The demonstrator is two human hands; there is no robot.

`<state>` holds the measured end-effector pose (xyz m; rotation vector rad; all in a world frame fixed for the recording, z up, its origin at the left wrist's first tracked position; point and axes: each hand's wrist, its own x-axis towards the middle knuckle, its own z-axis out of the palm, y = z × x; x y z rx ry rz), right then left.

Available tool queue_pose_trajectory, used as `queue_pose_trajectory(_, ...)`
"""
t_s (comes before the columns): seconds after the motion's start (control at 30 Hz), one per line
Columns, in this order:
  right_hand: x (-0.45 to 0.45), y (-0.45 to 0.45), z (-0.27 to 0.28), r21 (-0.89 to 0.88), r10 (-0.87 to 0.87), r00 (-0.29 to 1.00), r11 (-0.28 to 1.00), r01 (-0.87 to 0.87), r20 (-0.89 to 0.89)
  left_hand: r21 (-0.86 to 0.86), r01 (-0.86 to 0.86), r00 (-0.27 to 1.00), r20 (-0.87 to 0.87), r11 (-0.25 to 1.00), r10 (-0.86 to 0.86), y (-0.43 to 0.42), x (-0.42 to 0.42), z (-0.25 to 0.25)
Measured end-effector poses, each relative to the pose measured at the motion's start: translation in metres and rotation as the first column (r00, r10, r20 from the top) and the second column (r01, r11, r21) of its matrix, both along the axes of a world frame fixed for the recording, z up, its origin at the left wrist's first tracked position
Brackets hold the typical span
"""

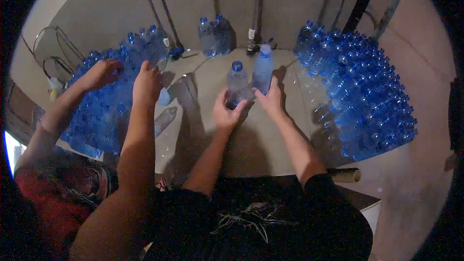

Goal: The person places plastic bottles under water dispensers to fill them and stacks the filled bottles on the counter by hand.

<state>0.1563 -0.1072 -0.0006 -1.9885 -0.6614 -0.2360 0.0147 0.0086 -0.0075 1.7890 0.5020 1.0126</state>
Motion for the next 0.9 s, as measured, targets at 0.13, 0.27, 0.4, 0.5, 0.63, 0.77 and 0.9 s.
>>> queue_pose_trajectory(0.13,-0.02,-0.035,-0.004,0.014,-0.078,0.996,0.997,0.079,-0.04,-0.019,0.152,0.97,-0.191,0.988,-0.152,-0.005,0.026,0.027)
queue_pose_trajectory(0.27,-0.005,-0.092,0.026,-0.167,-0.285,0.957,0.943,0.289,0.049,0.026,0.157,0.934,-0.328,0.987,-0.14,-0.011,0.062,0.036)
queue_pose_trajectory(0.4,0.064,-0.131,-0.006,-0.083,-0.429,0.867,0.883,0.461,0.252,-0.121,0.262,0.952,-0.13,0.957,-0.277,0.011,0.095,-0.026)
queue_pose_trajectory(0.5,0.106,-0.14,-0.002,-0.038,-0.511,0.81,0.839,0.543,0.288,-0.097,0.247,0.948,-0.181,0.964,-0.261,0.001,0.083,0.003)
queue_pose_trajectory(0.63,0.136,-0.131,-0.004,-0.01,-0.609,0.744,0.772,0.636,0.276,-0.023,0.172,0.909,-0.381,0.985,-0.168,-0.008,0.07,0.04)
queue_pose_trajectory(0.77,0.141,-0.124,-0.002,0.008,-0.615,0.775,0.784,0.621,0.144,0.043,0.196,0.924,-0.343,0.98,-0.169,0.004,0.077,0.012)
queue_pose_trajectory(0.9,0.141,-0.134,-0.021,0.185,-0.568,0.73,0.82,0.542,0.379,0.133,0.154,0.961,-0.252,0.979,-0.117,-0.007,0.055,0.028)
